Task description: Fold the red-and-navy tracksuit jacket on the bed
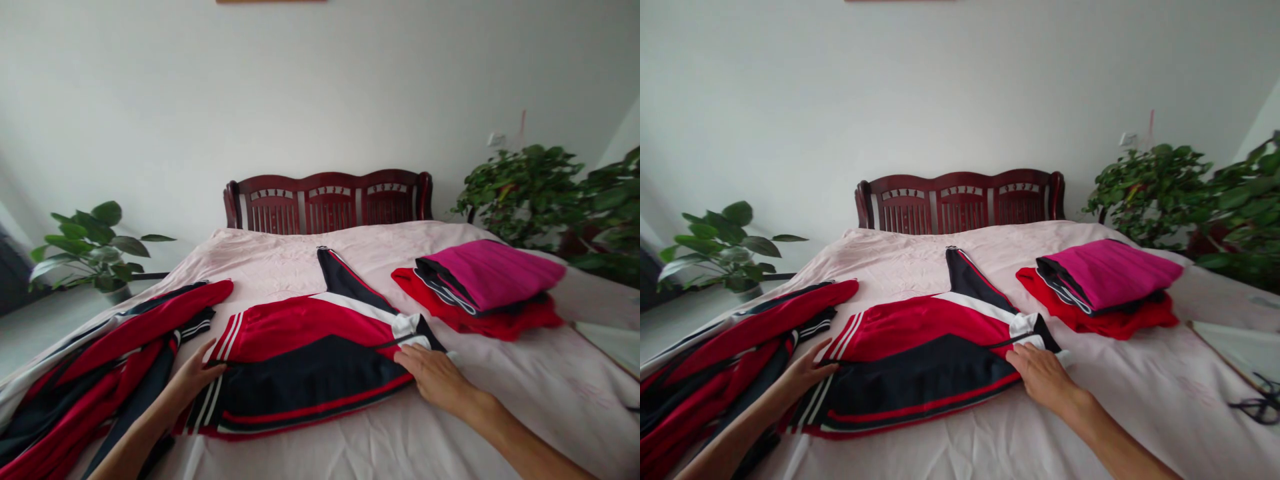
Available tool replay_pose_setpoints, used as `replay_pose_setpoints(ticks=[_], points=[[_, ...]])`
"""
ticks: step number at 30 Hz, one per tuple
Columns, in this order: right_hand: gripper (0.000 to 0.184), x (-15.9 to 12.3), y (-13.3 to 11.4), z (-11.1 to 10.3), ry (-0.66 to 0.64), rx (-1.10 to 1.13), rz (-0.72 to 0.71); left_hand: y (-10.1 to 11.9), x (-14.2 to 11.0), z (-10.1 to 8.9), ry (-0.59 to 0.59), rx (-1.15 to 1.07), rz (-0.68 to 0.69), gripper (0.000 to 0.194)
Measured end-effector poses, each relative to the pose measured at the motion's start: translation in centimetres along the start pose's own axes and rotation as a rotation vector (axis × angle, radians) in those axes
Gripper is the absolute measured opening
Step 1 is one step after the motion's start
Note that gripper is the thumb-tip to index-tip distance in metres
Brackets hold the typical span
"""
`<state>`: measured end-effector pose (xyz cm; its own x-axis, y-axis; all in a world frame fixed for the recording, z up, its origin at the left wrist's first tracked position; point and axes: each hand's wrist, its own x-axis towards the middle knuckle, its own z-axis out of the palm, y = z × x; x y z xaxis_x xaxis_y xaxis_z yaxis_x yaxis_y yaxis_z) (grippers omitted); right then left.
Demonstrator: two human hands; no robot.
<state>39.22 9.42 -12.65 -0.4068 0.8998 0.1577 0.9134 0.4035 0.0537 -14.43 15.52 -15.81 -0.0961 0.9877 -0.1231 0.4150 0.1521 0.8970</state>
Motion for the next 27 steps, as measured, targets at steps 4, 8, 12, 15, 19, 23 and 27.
replay_pose_setpoints(ticks=[4,8,12,15,19,23,27], points=[[0.066,-4.4,-0.9,1.4,0.011,-0.005,0.006,-2.7,-1.1,-1.2,-0.039,0.157,0.036,0.099],[0.073,-6.5,0.3,0.6,-0.086,0.145,0.015,-2.9,-2.4,-1.9,0.061,0.599,0.113,0.082],[0.062,-2.5,0.4,-2.9,-0.219,0.402,0.026,2.8,-2.5,0.7,0.169,1.005,0.265,0.06],[0.055,3.3,-2.7,-3.4,-0.143,0.399,0.062,7.4,-1.1,5.9,0.01,0.988,0.444,0.054],[0.061,9.6,-7.3,-0.4,-0.106,0.269,0.002,9.4,1.4,12.3,-0.15,0.985,0.525,0.059],[0.06,11.5,-6.5,3.2,-0.152,0.215,0.022,7.8,3.3,12.7,-0.184,1.017,0.49,0.065],[0.059,10.7,-0.9,5.3,-0.076,0.118,0.131,6.0,4.6,9.6,-0.187,1.076,0.469,0.071]])
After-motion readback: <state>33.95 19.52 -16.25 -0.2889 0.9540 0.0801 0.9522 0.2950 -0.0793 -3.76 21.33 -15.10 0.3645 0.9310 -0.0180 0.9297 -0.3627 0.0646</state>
